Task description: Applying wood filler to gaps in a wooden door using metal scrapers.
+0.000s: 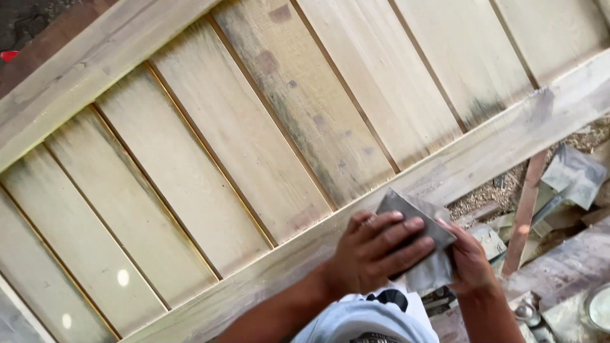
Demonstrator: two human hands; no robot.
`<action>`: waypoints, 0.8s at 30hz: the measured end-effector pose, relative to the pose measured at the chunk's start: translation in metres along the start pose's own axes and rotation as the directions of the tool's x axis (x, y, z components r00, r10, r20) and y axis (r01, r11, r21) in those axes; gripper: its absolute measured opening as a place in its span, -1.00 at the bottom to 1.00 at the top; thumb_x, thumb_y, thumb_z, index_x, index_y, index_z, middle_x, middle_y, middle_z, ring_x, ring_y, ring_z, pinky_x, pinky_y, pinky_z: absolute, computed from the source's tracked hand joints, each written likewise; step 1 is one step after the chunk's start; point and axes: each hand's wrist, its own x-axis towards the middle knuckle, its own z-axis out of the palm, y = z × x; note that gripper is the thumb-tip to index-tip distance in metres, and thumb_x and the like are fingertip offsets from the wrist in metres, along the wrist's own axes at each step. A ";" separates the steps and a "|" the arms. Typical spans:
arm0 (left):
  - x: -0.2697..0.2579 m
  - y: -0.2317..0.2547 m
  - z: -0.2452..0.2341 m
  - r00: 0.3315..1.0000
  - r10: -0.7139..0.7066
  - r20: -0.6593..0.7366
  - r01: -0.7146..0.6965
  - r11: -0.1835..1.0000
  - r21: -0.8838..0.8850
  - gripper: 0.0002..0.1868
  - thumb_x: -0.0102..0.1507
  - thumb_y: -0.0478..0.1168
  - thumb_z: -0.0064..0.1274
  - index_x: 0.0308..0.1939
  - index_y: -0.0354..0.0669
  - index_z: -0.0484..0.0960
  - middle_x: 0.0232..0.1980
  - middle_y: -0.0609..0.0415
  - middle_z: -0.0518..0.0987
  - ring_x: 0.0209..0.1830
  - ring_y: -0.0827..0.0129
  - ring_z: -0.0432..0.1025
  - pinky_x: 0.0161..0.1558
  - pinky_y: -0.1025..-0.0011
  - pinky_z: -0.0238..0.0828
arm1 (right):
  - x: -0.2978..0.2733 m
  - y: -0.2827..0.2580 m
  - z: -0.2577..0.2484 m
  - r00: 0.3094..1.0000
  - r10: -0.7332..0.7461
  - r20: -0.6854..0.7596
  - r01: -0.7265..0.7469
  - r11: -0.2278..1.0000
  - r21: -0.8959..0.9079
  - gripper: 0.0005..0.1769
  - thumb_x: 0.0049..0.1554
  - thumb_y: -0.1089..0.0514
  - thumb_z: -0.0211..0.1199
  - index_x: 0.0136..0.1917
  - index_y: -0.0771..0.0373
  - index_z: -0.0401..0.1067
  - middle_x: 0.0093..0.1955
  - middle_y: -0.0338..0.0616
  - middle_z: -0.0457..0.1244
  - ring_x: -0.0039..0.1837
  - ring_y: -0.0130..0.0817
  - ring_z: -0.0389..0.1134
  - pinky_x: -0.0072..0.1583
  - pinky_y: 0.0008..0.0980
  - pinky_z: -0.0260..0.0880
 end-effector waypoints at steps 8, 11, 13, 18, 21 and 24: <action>-0.062 0.017 0.000 0.999 0.033 -0.029 -0.031 0.997 0.064 -0.61 0.39 -0.11 0.01 0.30 0.10 0.64 0.44 0.10 0.50 0.42 0.21 0.37 0.41 0.17 0.15 | -0.047 0.011 0.068 0.995 -0.035 0.095 0.031 0.999 0.042 -0.54 0.37 0.06 0.01 0.35 0.43 0.41 0.15 0.11 0.40 0.06 -0.17 0.47 0.07 -0.24 0.51; -0.068 0.014 -0.017 0.998 -0.020 0.066 0.015 0.996 0.082 -0.61 0.38 -0.10 0.02 0.29 0.09 0.63 0.42 0.10 0.50 0.38 0.20 0.37 0.37 0.14 0.14 | -0.050 0.008 0.061 0.998 0.054 -0.011 -0.054 0.998 0.034 -0.51 0.26 0.03 -0.03 0.30 0.38 0.41 0.13 0.06 0.41 0.08 -0.18 0.49 0.10 -0.21 0.53; -0.066 0.015 -0.029 0.987 -0.067 0.146 0.060 0.997 0.055 -0.60 0.36 -0.09 0.01 0.29 0.07 0.62 0.39 0.08 0.51 0.33 0.19 0.37 0.33 0.11 0.12 | -0.055 0.005 0.037 0.987 0.117 -0.111 -0.111 0.992 0.056 -0.50 0.23 0.02 -0.05 0.29 0.37 0.39 0.13 0.03 0.41 0.10 -0.16 0.49 0.12 -0.19 0.54; -0.039 0.015 -0.052 0.917 -0.083 0.389 0.016 0.985 0.172 -0.59 0.39 -0.21 -0.07 0.31 0.10 0.63 0.37 0.13 0.57 0.32 0.26 0.40 0.32 0.14 0.12 | -0.044 -0.044 0.027 0.977 -0.006 0.214 0.012 1.000 -0.026 -0.53 0.40 0.14 0.00 0.40 0.56 0.33 0.21 0.23 0.37 0.14 -0.05 0.46 0.15 -0.14 0.51; 0.011 0.025 -0.059 0.863 -0.015 0.506 -0.056 0.990 0.126 -0.58 0.35 -0.14 -0.07 0.29 0.00 0.62 0.31 0.04 0.57 0.25 0.19 0.39 0.29 0.09 0.13 | -0.037 -0.070 0.029 0.990 0.111 0.087 -0.092 0.976 -0.196 -0.51 0.26 0.14 -0.01 0.29 0.60 0.33 0.18 0.21 0.38 0.14 -0.08 0.49 0.18 -0.18 0.56; 0.050 0.034 -0.050 0.839 -0.037 0.543 -0.065 0.984 0.168 -0.58 0.36 -0.13 -0.06 0.27 -0.08 0.62 0.30 0.00 0.57 0.25 0.15 0.40 0.27 0.11 0.14 | -0.027 -0.087 0.013 0.972 0.137 0.192 -0.098 0.975 -0.200 -0.57 0.36 0.16 0.08 0.35 0.55 0.32 0.14 0.21 0.38 0.07 -0.10 0.47 0.11 -0.19 0.53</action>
